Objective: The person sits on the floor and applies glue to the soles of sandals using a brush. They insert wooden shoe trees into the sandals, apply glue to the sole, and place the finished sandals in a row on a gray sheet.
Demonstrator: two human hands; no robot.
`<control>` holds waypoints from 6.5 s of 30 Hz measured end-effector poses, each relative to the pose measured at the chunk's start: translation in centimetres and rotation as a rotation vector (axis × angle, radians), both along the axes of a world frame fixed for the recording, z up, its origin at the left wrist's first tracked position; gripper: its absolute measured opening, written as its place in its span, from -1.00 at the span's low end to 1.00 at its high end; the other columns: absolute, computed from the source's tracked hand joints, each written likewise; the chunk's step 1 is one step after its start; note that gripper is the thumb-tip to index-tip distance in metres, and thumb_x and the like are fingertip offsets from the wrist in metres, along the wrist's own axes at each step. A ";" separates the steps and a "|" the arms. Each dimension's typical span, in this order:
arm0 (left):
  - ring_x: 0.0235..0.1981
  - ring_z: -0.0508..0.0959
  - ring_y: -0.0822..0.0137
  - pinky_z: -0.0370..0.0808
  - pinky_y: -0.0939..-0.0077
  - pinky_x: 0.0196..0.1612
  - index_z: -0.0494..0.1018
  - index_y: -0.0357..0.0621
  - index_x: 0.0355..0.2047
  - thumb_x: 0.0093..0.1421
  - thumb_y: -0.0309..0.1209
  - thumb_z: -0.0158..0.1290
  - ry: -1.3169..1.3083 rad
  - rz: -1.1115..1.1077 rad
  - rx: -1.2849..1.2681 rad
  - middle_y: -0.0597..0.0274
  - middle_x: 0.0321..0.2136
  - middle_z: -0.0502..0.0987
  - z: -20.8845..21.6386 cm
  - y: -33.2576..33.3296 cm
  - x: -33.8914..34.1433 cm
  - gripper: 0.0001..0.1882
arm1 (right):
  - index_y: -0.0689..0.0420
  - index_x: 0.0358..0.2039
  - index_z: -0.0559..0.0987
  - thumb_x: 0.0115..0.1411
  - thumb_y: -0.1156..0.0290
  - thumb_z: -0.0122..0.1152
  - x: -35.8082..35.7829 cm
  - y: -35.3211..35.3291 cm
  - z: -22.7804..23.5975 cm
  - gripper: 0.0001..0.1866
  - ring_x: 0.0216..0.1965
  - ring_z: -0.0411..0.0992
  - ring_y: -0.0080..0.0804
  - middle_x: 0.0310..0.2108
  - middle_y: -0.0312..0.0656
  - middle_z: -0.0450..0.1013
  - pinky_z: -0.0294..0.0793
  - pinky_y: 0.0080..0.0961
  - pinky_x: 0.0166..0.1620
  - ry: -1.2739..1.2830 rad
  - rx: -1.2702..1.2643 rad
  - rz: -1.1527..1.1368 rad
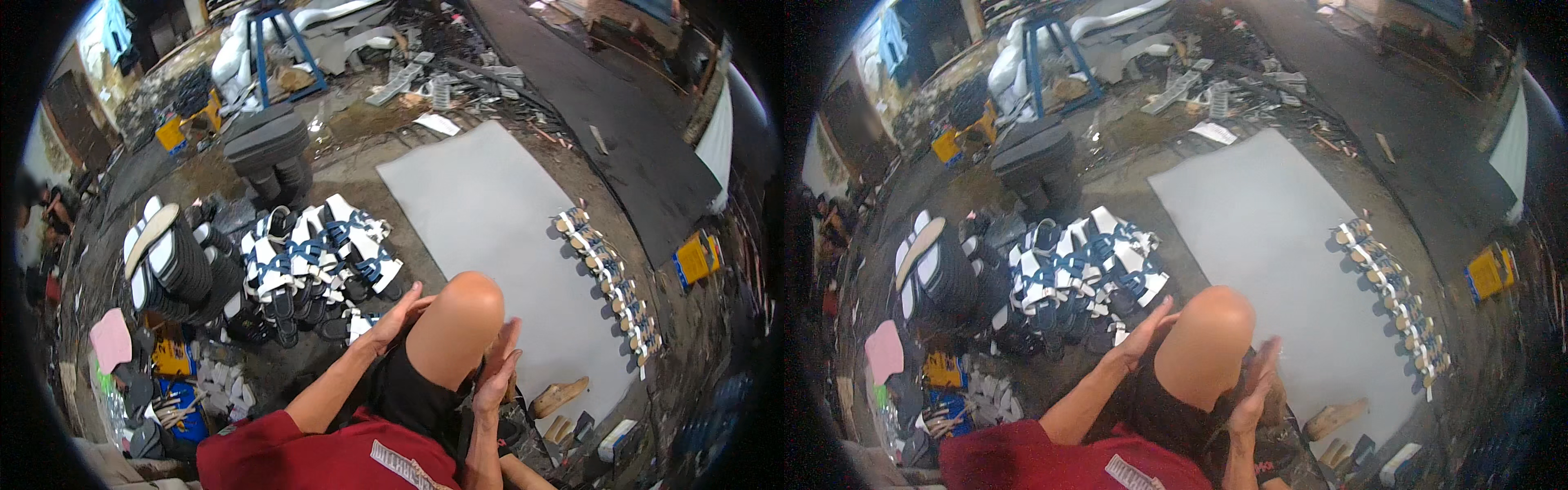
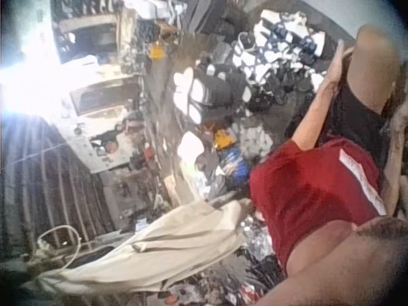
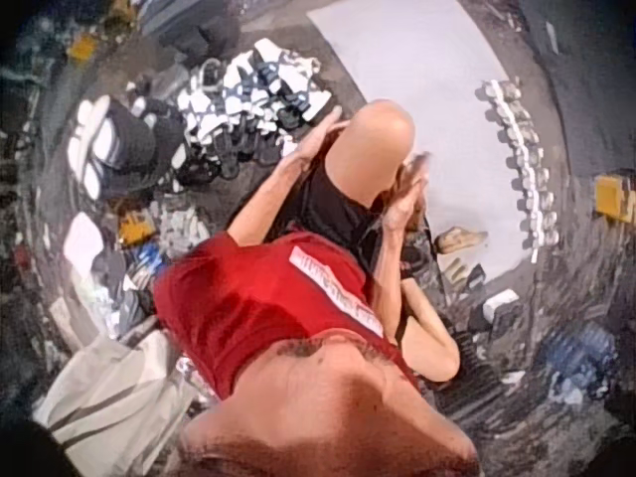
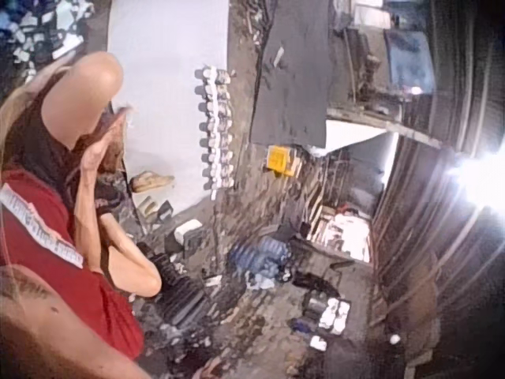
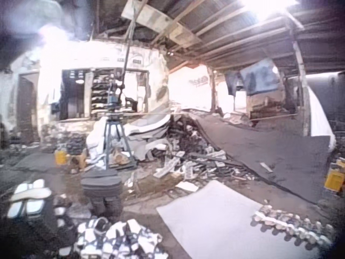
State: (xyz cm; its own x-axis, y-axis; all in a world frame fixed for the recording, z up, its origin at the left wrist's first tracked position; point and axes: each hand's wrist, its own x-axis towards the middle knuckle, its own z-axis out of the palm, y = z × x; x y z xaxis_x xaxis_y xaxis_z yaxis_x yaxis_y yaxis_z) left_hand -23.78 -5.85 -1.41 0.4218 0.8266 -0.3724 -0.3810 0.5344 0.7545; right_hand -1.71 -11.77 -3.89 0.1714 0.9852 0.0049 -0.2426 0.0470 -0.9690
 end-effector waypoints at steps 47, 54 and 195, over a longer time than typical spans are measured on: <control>-0.09 0.65 0.19 0.64 0.28 0.09 0.43 -0.27 0.01 0.34 -0.50 0.20 -0.043 1.547 -0.095 0.13 -0.13 0.59 -15.1 -11.9 -21.4 -0.72 | -0.01 -0.50 0.40 0.51 0.07 0.16 14.3 5.6 -12.8 -0.56 -0.45 0.35 -0.53 -0.55 -0.39 0.31 0.36 -0.51 -0.33 0.123 -0.419 -0.018; -0.11 0.68 0.16 0.64 0.26 0.12 0.39 -0.36 0.10 0.37 -0.61 0.13 -0.140 1.432 0.344 0.08 -0.13 0.59 -0.2 -4.3 -5.3 -0.68 | 0.00 -0.48 0.44 0.47 0.04 0.24 13.9 5.5 -10.8 -0.58 -0.46 0.40 -0.54 -0.53 -0.40 0.39 0.41 -0.50 -0.28 0.070 -0.401 0.009; 0.29 0.50 0.03 0.52 0.07 0.33 0.09 -0.28 0.48 0.30 -0.02 0.11 -0.701 -0.036 0.011 -0.07 0.43 0.26 -0.6 2.9 20.6 -0.10 | 0.30 0.43 0.30 0.15 0.49 0.31 7.2 0.2 6.8 -0.19 0.42 0.26 0.16 0.38 0.25 0.26 0.25 -0.06 0.43 -0.733 0.103 -0.336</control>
State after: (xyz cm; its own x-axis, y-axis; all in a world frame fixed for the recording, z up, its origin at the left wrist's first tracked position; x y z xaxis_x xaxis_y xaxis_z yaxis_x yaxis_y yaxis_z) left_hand -3.21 -2.94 -2.00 0.5870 0.8095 0.0055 -0.7617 0.5500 0.3426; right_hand 5.53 -11.53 2.87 0.3761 0.8699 0.3189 0.4949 0.1023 -0.8629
